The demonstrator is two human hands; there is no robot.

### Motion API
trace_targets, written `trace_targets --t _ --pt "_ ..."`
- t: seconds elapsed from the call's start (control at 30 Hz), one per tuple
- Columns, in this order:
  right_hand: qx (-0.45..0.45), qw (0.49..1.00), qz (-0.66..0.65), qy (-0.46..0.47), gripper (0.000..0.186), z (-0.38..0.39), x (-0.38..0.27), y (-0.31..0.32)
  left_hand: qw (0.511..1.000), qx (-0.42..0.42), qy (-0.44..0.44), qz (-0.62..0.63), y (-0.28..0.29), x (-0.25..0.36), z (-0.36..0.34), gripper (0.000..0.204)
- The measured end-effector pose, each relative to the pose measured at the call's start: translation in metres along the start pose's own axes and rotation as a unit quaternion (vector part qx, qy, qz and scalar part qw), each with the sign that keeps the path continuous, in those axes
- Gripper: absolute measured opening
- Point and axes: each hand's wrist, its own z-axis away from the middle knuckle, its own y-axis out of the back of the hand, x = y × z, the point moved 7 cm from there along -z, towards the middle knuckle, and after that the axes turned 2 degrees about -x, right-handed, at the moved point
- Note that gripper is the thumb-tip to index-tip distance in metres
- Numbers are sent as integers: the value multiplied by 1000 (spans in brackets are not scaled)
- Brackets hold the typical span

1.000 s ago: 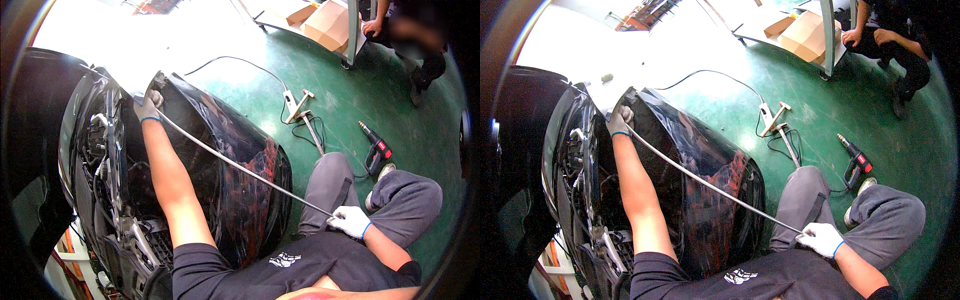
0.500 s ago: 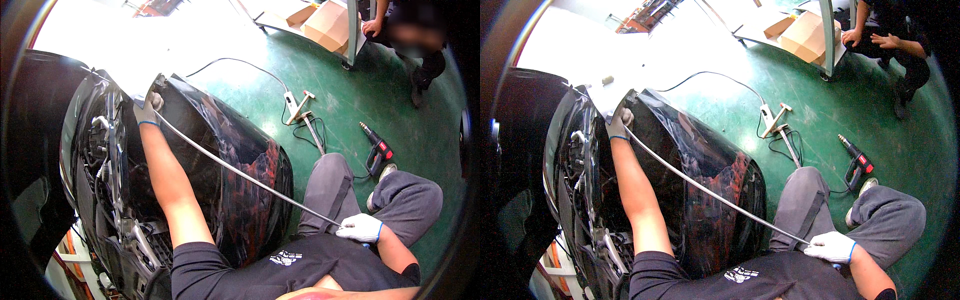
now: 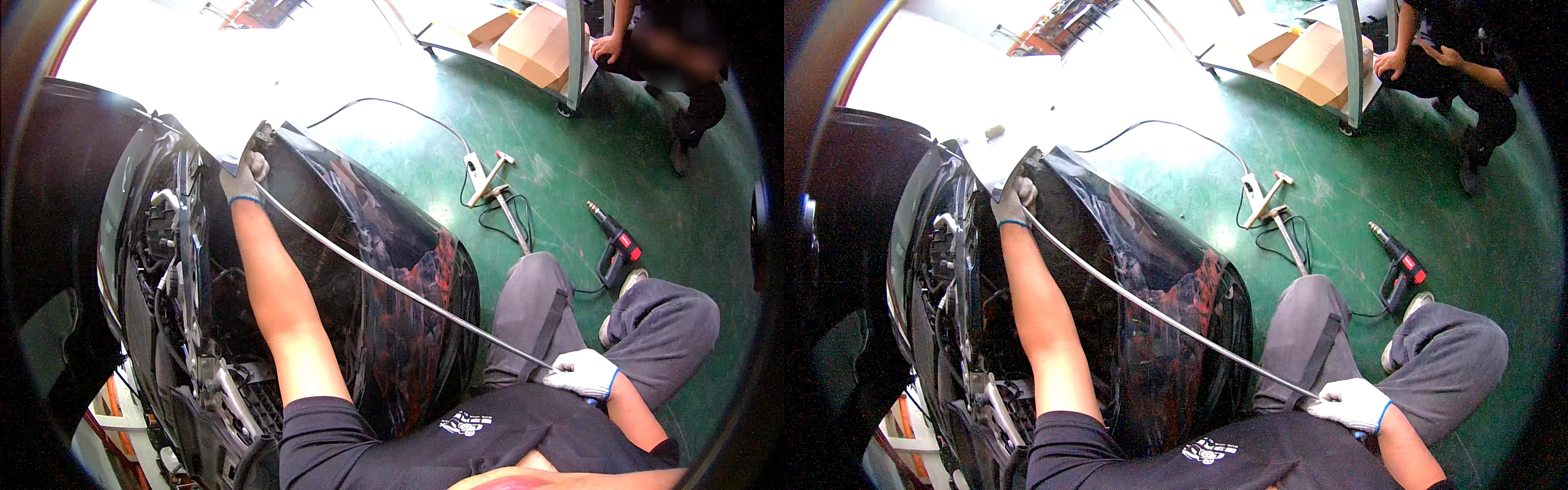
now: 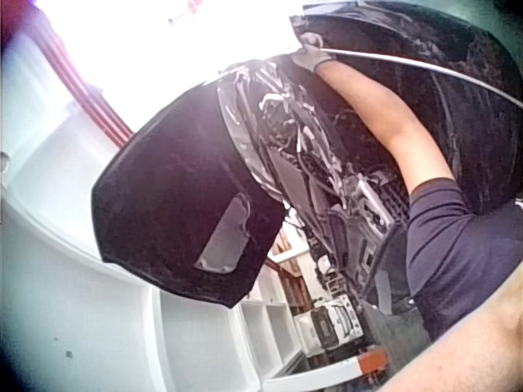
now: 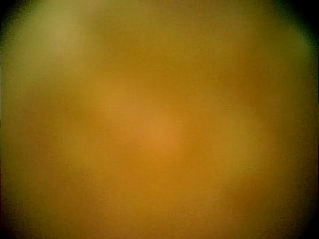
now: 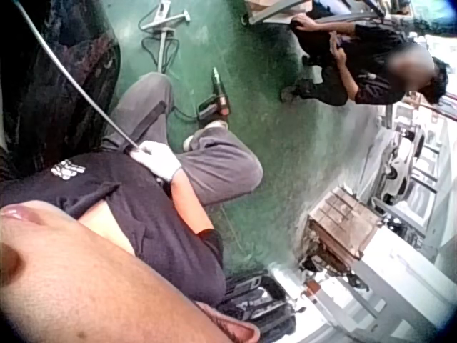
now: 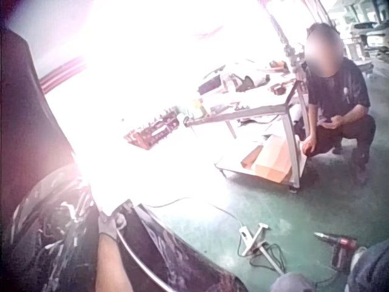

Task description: The person uses a heat gun and a long metal rod to work on a detached black car bumper, likely to remove a protective film or reshape the plastic. They then use a hammer to tap the bumper's edge. The task involves heating, prying, and hammering the bumper surface.

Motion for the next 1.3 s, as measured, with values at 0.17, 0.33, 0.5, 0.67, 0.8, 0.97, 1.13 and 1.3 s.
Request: trace_targets --t 0.17,0.33,0.5,0.67,0.8,0.97,1.13,1.3 --pt "-53 998 22 -4 40 24 -17 14 1000 2 2 -26 -3 4 4 11" --pt "-9 998 -12 -56 31 44 -22 56 999 25 23 -28 -5 6 7 12" --pt "-20 999 -18 -32 31 16 -1 54 998 51 17 -23 -5 1 8 14" --pt "-18 999 -29 18 30 -42 23 60 997 79 0 -9 -2 -1 7 20" --pt "-36 995 -82 -31 26 -52 21 70 999 31 -8 -37 0 2 1 22" --pt "44 988 -131 -64 61 -54 28 85 998 58 -6 -33 0 0 4 28" --pt "-31 975 -206 -71 81 -70 61 77 996 77 -1 -37 -2 -1 3 36" --pt "-72 964 -237 -95 84 -70 59 71 998 69 3 -14 4 -4 0 41"
